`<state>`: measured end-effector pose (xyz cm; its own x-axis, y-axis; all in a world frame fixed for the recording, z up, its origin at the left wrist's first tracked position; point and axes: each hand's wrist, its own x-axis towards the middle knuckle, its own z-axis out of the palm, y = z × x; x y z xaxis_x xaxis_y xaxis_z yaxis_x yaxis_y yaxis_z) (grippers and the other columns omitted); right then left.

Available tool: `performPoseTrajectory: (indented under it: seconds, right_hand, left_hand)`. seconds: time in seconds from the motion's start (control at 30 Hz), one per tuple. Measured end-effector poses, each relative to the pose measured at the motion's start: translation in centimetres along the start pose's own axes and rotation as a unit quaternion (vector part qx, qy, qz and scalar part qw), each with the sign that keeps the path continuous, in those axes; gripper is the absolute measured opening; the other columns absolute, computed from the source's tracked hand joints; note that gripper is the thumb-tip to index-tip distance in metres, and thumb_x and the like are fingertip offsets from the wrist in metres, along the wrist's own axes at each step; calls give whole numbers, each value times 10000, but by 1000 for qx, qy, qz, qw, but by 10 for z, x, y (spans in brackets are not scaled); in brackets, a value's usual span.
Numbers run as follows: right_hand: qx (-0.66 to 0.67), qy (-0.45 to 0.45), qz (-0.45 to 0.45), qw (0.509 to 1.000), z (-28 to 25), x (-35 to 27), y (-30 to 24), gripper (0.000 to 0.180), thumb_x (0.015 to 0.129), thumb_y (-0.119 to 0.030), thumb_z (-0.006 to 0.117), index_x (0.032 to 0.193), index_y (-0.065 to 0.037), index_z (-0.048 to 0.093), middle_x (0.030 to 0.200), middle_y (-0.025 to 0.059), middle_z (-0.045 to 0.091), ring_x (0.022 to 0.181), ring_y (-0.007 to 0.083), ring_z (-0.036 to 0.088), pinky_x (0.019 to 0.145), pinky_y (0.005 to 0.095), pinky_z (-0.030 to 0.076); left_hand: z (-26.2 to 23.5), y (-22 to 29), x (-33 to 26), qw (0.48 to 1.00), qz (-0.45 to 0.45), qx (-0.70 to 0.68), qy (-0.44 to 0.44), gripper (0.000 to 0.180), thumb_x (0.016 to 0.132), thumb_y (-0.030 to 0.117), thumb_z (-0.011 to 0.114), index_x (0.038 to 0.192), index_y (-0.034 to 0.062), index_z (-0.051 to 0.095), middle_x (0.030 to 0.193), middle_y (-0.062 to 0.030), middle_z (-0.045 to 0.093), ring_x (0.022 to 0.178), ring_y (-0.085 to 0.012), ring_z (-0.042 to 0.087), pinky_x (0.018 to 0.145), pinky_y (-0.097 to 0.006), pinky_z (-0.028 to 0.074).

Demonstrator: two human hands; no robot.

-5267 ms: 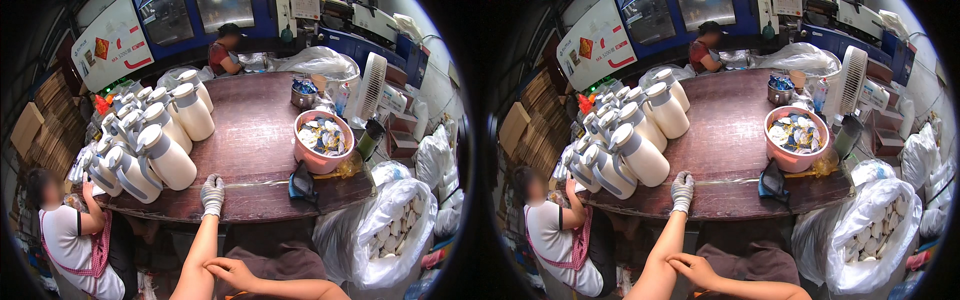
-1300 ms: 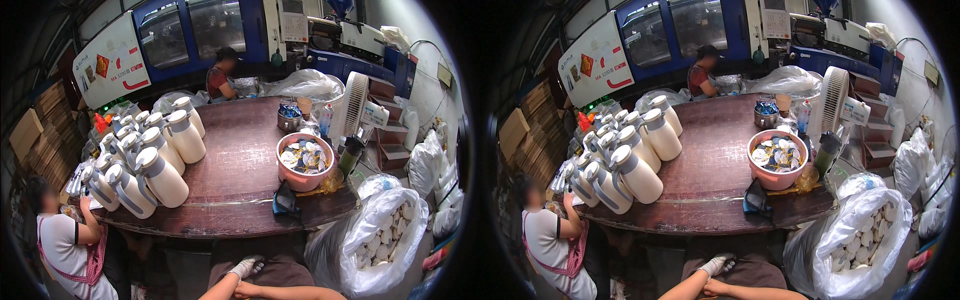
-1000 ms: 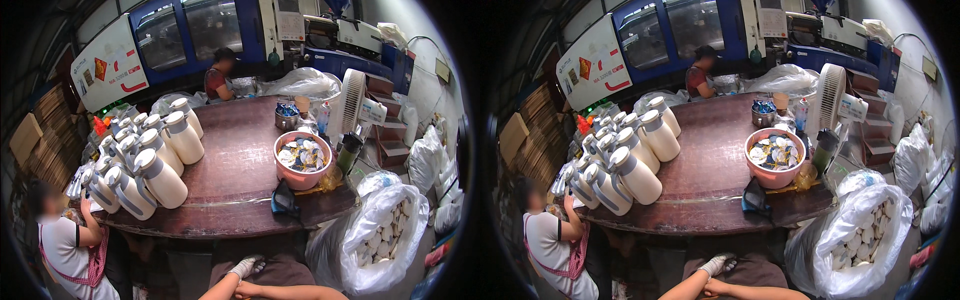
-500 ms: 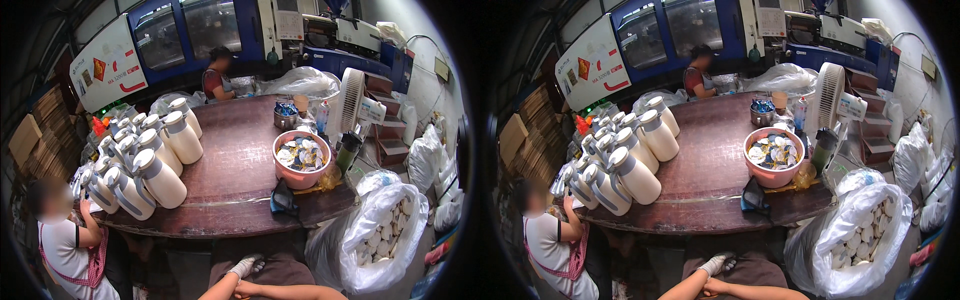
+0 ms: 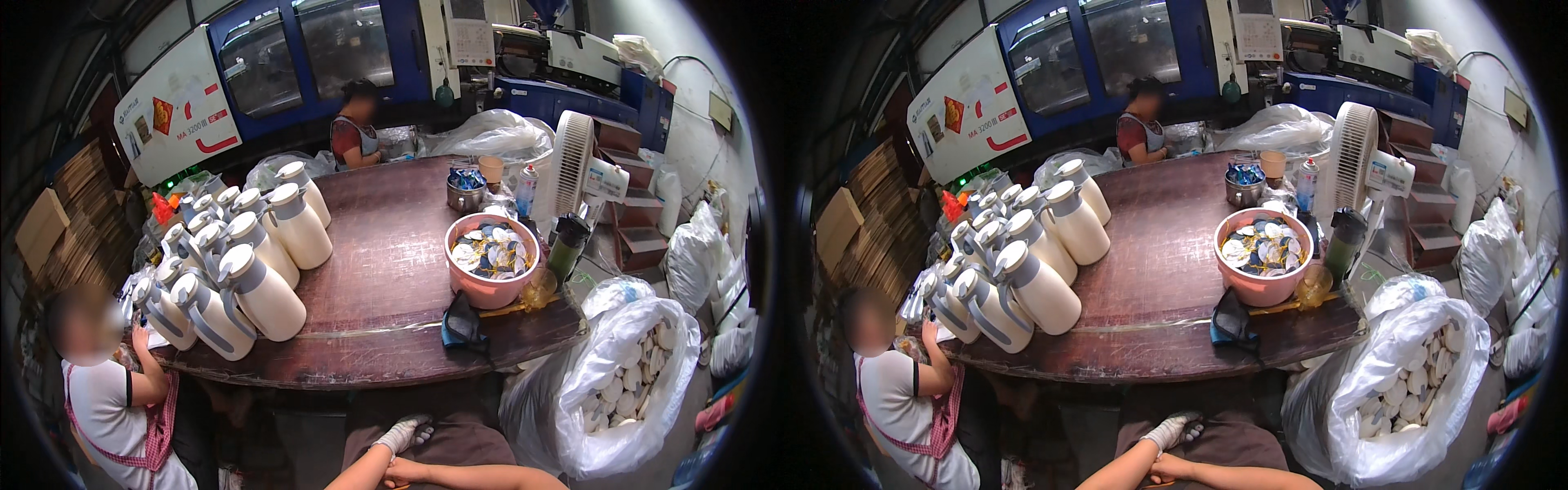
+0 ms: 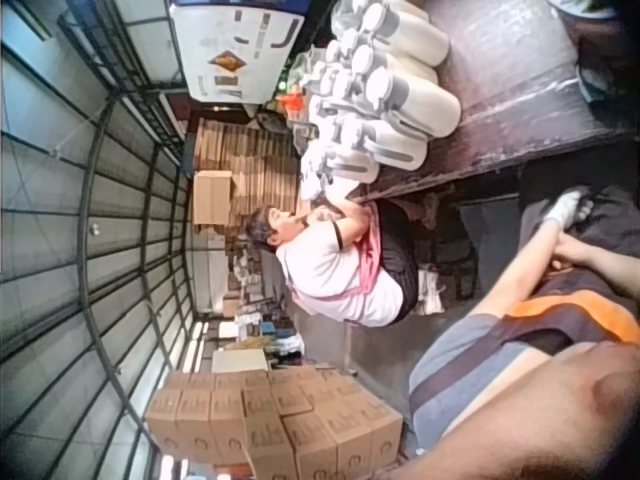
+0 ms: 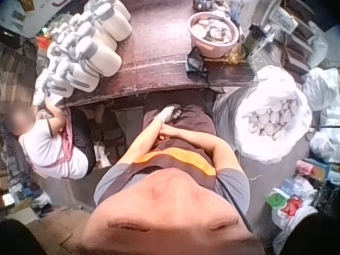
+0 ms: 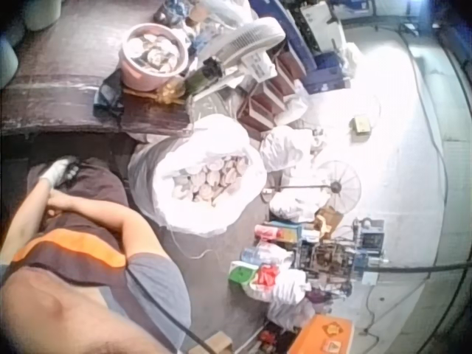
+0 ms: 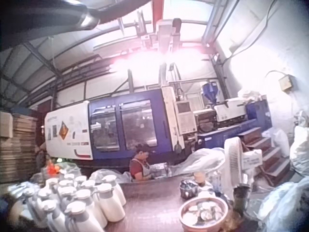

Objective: The person assembles white plastic pitchers by inserting a circular seal into the opening, screwing on the lid, and placing the finished unit on a table. The process is repeated for multiple pitchers.

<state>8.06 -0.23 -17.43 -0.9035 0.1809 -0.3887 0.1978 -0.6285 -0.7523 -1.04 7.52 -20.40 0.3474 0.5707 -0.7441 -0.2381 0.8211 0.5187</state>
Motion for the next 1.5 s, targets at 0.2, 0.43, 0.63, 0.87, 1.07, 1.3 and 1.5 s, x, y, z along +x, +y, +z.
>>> performPoseTrajectory:
  seconds: [0.2,0.43,0.63,0.87,1.07,1.3,1.5]
  right_hand:
    - [-27,39,-17,999,14,-7,-9,260,902,-218,582,692,-73,637,561,-4,563,417,66,419,387,223,285]
    - [-12,26,-3,1000,6,1,5,233,915,-222,584,742,-84,656,578,-10,578,419,57,411,389,215,274]
    - [-2,17,-14,1000,3,4,9,180,916,-210,577,809,-88,656,576,-6,575,410,53,405,379,210,265]
    - [13,17,22,1000,6,-3,-3,169,901,-200,567,805,-82,640,572,15,578,378,65,391,351,223,256]
    - [14,15,29,999,7,-1,-5,107,880,-187,573,858,-94,622,556,29,566,353,87,390,329,239,251]
    - [31,20,18,999,3,1,-1,95,871,-165,574,860,-80,614,561,31,565,377,92,415,345,248,269]
    - [17,20,24,999,8,-6,-10,100,871,-155,569,845,-75,622,562,32,564,380,95,414,354,251,268]
  left_hand:
    - [-7,-6,5,1000,8,-15,-6,273,916,319,618,1114,133,630,840,-41,685,629,-121,611,526,-252,491]
    - [1,-4,-3,1000,20,-19,0,216,919,289,621,1050,117,625,777,-37,658,603,-125,591,509,-247,484]
    - [4,-1,-8,1000,21,-15,10,217,921,293,620,1049,118,625,785,-40,660,609,-126,593,511,-250,484]
    - [-4,-7,3,1000,15,-16,-6,277,922,317,618,1119,122,617,834,-49,689,627,-130,616,521,-259,493]
    - [-4,-7,3,1000,21,-6,4,279,930,318,603,1127,122,621,837,-54,691,618,-134,618,510,-265,495]
    - [-1,-4,1,1000,24,-9,-1,236,919,290,618,1073,110,629,806,-55,673,617,-146,614,524,-266,505]
    - [-6,-9,5,1000,24,-3,16,275,930,318,599,1114,116,632,822,-49,683,607,-135,607,514,-263,496]
